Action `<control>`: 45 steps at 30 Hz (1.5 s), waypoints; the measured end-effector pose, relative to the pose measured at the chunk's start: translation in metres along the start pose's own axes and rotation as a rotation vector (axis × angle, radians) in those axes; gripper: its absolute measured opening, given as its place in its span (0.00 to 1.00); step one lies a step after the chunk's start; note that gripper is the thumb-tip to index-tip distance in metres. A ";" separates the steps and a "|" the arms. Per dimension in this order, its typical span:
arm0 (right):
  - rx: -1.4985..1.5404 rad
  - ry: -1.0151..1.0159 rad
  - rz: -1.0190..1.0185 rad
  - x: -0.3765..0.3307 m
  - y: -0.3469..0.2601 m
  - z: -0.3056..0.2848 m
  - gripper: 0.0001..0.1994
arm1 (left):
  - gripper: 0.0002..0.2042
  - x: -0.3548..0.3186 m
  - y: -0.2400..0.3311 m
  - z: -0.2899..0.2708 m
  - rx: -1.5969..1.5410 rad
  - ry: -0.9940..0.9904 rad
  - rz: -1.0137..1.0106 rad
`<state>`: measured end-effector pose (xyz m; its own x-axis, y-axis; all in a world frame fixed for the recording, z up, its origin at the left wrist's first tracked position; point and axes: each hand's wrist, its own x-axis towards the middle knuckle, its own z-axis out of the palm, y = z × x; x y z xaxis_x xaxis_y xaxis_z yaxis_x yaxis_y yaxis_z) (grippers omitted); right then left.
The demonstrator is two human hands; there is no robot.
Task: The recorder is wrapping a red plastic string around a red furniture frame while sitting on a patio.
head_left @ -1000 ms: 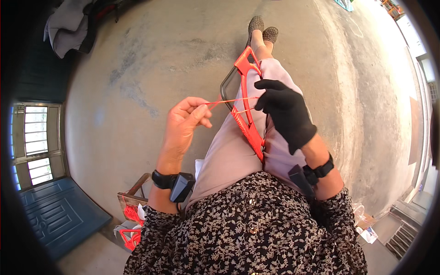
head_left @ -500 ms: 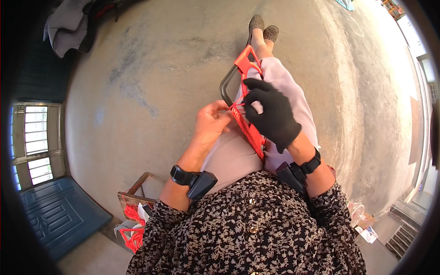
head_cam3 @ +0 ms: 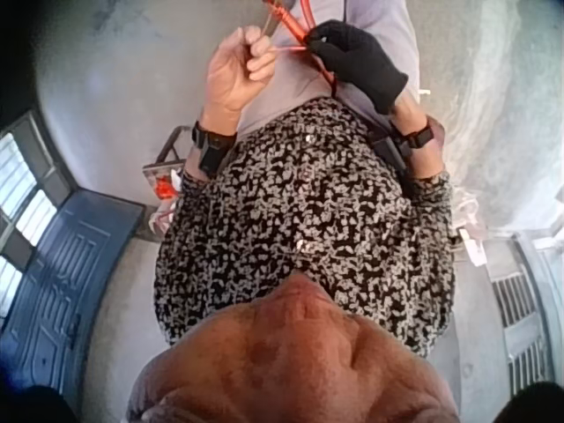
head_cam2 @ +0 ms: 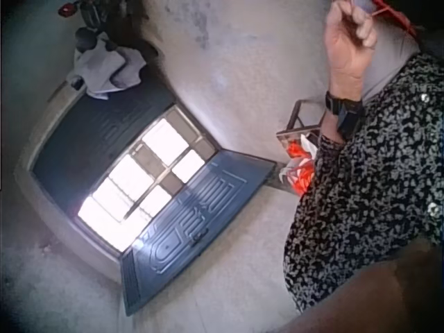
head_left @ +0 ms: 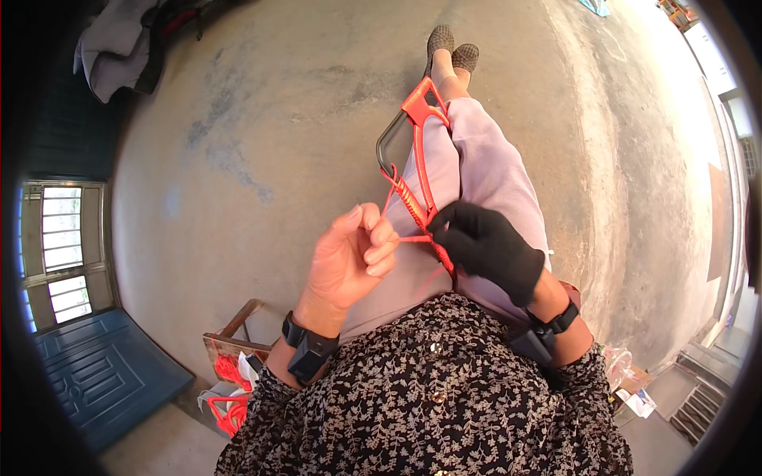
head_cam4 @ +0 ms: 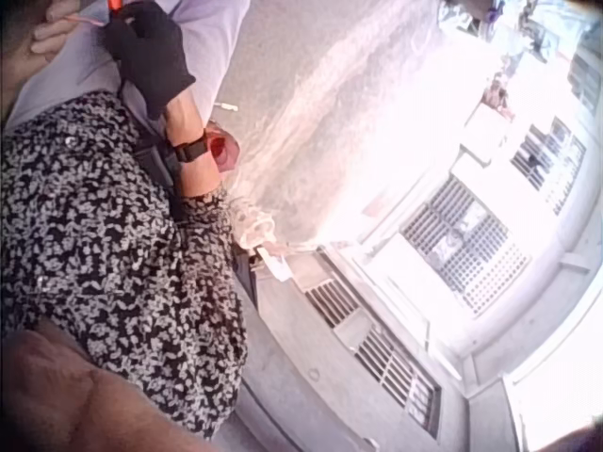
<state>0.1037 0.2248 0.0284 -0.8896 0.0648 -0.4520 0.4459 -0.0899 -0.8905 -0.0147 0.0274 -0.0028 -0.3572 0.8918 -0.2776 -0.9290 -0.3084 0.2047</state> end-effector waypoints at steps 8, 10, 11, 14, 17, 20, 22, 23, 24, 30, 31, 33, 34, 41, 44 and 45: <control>-0.244 0.185 -0.003 0.042 0.021 0.014 0.18 | 0.11 -0.033 -0.009 -0.021 0.341 0.265 -0.039; -0.215 0.167 -0.028 0.043 0.027 0.017 0.18 | 0.10 -0.036 -0.011 -0.021 0.428 0.217 -0.086; -0.185 0.150 -0.055 0.042 0.029 0.018 0.18 | 0.10 -0.037 -0.009 -0.021 0.426 0.217 -0.089; -0.259 0.130 0.006 0.038 0.024 0.018 0.19 | 0.10 -0.038 0.004 -0.021 0.451 0.183 -0.074; -0.260 0.209 0.064 0.026 0.019 0.020 0.22 | 0.08 -0.032 0.010 -0.017 0.704 0.282 0.064; -0.396 0.219 -0.146 0.017 0.035 0.013 0.25 | 0.10 -0.009 0.018 -0.003 0.907 0.312 0.198; -0.516 0.207 -0.182 0.016 0.040 0.014 0.23 | 0.14 0.011 0.018 0.004 0.979 0.281 0.238; -0.565 0.190 -0.177 0.017 0.040 0.016 0.23 | 0.14 0.020 0.017 0.002 0.983 0.283 0.236; -0.614 0.174 -0.171 0.017 0.039 0.018 0.22 | 0.14 0.027 0.016 -0.003 0.922 0.233 0.253; -0.630 0.181 -0.206 0.023 0.045 0.018 0.19 | 0.12 0.040 0.014 -0.020 0.898 0.229 0.246; -0.627 0.178 -0.205 0.024 0.046 0.018 0.19 | 0.12 0.040 0.014 -0.022 0.907 0.205 0.239; -0.629 0.172 -0.225 0.026 0.046 0.018 0.18 | 0.12 0.040 0.012 -0.022 0.936 0.212 0.257; -0.627 0.171 -0.225 0.027 0.047 0.018 0.18 | 0.12 0.039 0.012 -0.022 0.965 0.216 0.277; -0.641 0.167 -0.218 0.032 0.049 0.020 0.17 | 0.11 0.033 0.014 -0.027 0.984 0.208 0.244; -0.621 0.163 -0.199 0.031 0.046 0.020 0.18 | 0.10 0.028 0.004 -0.029 0.983 0.330 0.231; -0.588 0.165 -0.190 0.030 0.045 0.019 0.18 | 0.09 0.025 -0.002 -0.024 1.038 0.349 0.266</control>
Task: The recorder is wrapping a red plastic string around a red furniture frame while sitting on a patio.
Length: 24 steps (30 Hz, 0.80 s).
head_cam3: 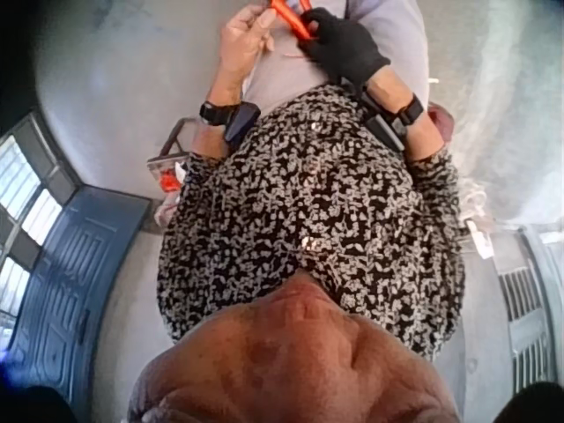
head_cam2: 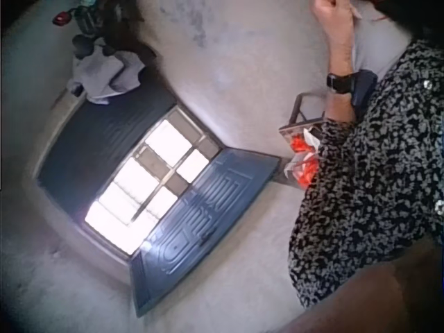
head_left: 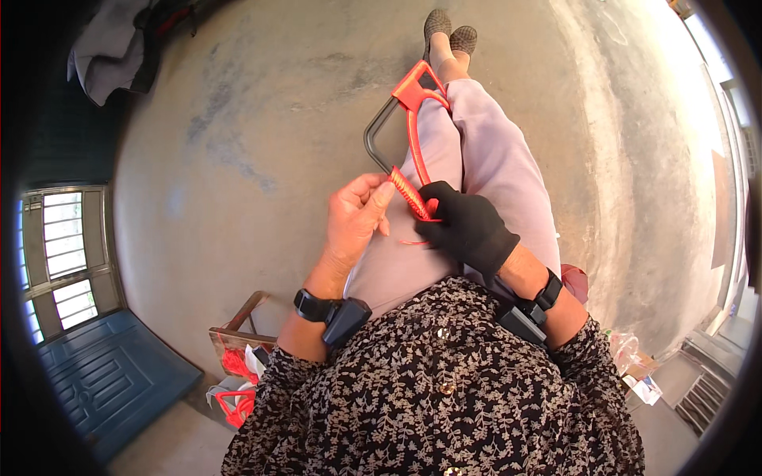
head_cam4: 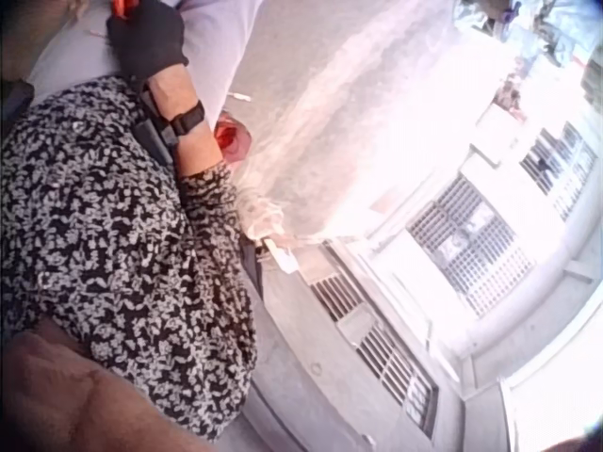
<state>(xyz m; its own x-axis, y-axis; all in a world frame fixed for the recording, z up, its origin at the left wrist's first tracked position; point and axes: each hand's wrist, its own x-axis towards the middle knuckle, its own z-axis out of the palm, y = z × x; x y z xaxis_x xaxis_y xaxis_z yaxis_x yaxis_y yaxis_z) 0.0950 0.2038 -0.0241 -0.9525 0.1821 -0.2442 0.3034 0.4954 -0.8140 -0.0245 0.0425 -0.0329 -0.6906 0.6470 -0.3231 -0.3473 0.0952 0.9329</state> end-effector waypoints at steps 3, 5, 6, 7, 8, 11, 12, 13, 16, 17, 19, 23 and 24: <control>0.072 -0.016 0.047 -0.003 -0.001 -0.002 0.18 | 0.08 -0.009 -0.003 0.002 0.014 0.049 0.025; 0.055 -0.007 0.027 -0.002 -0.001 -0.004 0.18 | 0.08 -0.011 -0.002 0.003 -0.020 0.067 0.019; 0.042 0.001 0.008 -0.002 -0.002 -0.004 0.18 | 0.06 -0.012 0.001 0.004 0.079 0.043 0.017; 0.043 0.003 0.008 -0.002 -0.001 -0.004 0.18 | 0.06 -0.013 0.003 0.005 0.178 0.019 0.014; 0.043 0.005 -0.005 -0.002 0.000 -0.005 0.18 | 0.06 -0.012 -0.001 0.006 0.180 0.018 0.014; 0.068 0.003 -0.021 -0.001 0.002 -0.004 0.18 | 0.05 -0.009 -0.014 0.014 0.290 -0.002 0.124; 0.091 0.004 -0.020 -0.001 0.003 -0.004 0.18 | 0.06 -0.009 -0.013 0.017 0.354 0.008 0.126; 0.093 0.005 -0.018 -0.001 0.003 -0.005 0.18 | 0.07 -0.009 -0.012 0.019 0.418 0.018 0.128; 0.109 -0.013 0.006 -0.001 0.004 -0.007 0.19 | 0.08 -0.009 -0.017 0.022 0.463 0.034 0.102; 0.116 -0.010 -0.005 -0.001 0.004 -0.007 0.18 | 0.08 -0.009 -0.018 0.023 0.464 0.035 0.101; 0.124 -0.007 -0.016 -0.001 0.004 -0.008 0.17 | 0.09 -0.010 -0.021 0.024 0.446 0.040 0.098; 0.123 -0.007 -0.016 -0.001 0.003 -0.008 0.17 | 0.10 -0.008 -0.029 0.025 0.441 0.085 0.116; 0.127 -0.004 -0.011 -0.001 0.004 -0.007 0.17 | 0.09 -0.009 -0.026 0.026 0.501 0.069 0.123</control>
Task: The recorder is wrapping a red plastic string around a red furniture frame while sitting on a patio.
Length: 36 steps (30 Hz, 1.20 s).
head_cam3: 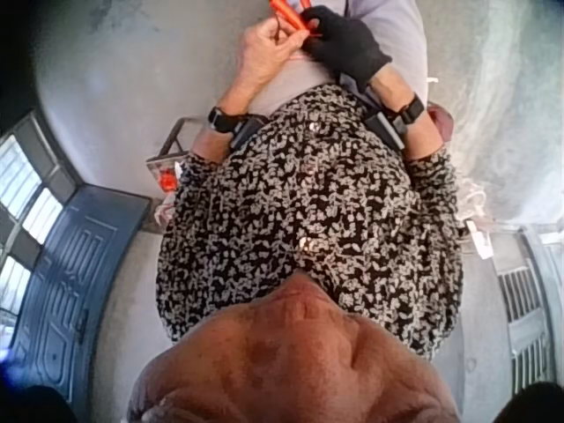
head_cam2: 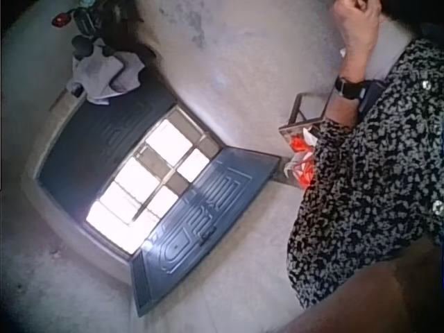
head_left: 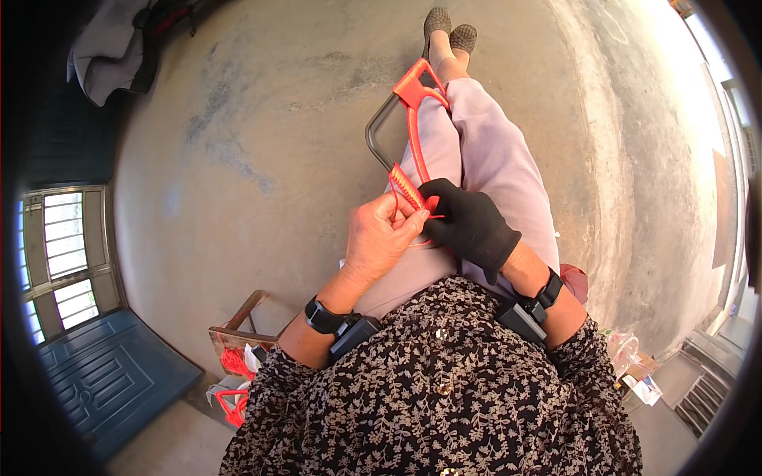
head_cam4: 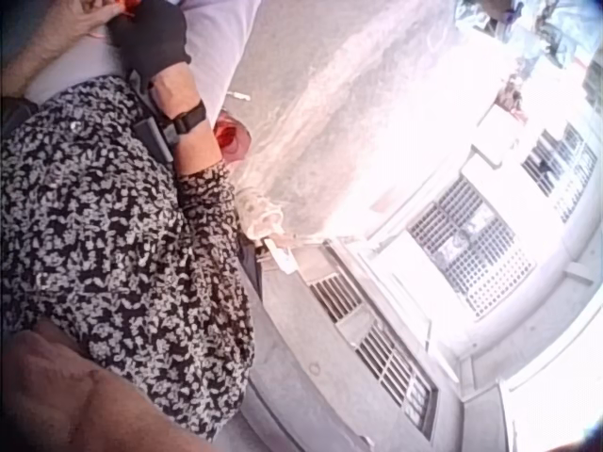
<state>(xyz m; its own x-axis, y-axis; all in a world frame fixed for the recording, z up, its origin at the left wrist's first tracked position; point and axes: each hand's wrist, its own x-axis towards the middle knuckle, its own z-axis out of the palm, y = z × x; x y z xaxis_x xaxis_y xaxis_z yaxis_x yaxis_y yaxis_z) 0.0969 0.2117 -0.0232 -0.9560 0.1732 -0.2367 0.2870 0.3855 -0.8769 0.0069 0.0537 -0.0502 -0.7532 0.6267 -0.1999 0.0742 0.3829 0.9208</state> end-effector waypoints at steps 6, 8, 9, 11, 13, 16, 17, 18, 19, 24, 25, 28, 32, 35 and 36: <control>0.011 0.007 -0.012 0.001 0.004 0.003 0.17 | 0.08 -0.003 0.014 -0.002 0.085 -0.008 0.017; 0.006 0.008 -0.014 0.002 0.004 0.003 0.16 | 0.09 -0.003 0.015 -0.002 0.073 -0.003 0.019; 0.002 0.009 -0.015 0.002 0.004 0.003 0.16 | 0.09 -0.002 0.014 -0.001 0.071 0.017 0.031; -0.003 0.001 -0.011 0.001 0.001 0.001 0.16 | 0.10 -0.002 0.011 -0.001 0.068 0.039 0.043; -0.008 -0.002 -0.006 0.001 0.000 0.001 0.16 | 0.10 0.000 0.006 -0.001 -0.024 0.002 0.010; -0.016 0.000 0.003 0.002 0.002 0.002 0.16 | 0.08 0.002 0.005 -0.003 -0.087 -0.022 0.000; -0.041 0.014 -0.006 0.002 0.004 0.003 0.18 | 0.08 0.002 0.005 -0.004 -0.088 -0.023 0.001; -0.065 0.027 -0.016 0.002 0.005 0.003 0.19 | 0.08 0.001 0.003 -0.004 -0.170 -0.021 -0.009; -0.065 0.028 -0.017 0.002 0.005 0.003 0.19 | 0.08 0.001 0.003 -0.004 -0.252 -0.019 -0.019; -0.007 -0.022 0.032 0.000 -0.002 -0.001 0.16 | 0.08 0.003 0.004 -0.010 -0.275 -0.016 -0.012; -0.006 -0.020 0.031 0.001 -0.002 -0.001 0.16 | 0.09 0.003 0.004 -0.010 -0.260 -0.022 -0.019; 0.029 -0.031 0.045 0.001 0.000 0.000 0.17 | 0.09 0.003 0.001 -0.010 -0.281 -0.010 -0.023; 0.009 -0.009 0.014 0.001 0.003 0.001 0.18 | 0.09 0.003 0.001 -0.010 -0.313 -0.002 -0.037; -0.010 -0.005 0.008 0.001 0.002 0.001 0.19 | 0.09 0.003 0.000 -0.012 -0.296 -0.013 -0.046; -0.026 0.002 -0.002 0.001 0.002 0.001 0.19 | 0.09 0.003 0.001 -0.012 -0.298 -0.015 -0.052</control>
<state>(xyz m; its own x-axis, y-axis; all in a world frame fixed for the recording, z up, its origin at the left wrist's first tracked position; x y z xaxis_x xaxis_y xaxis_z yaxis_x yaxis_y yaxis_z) 0.0964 0.2120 -0.0253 -0.9564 0.1743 -0.2345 0.2869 0.4092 -0.8661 -0.0031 0.0478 -0.0463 -0.7407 0.6226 -0.2523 -0.1607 0.2005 0.9664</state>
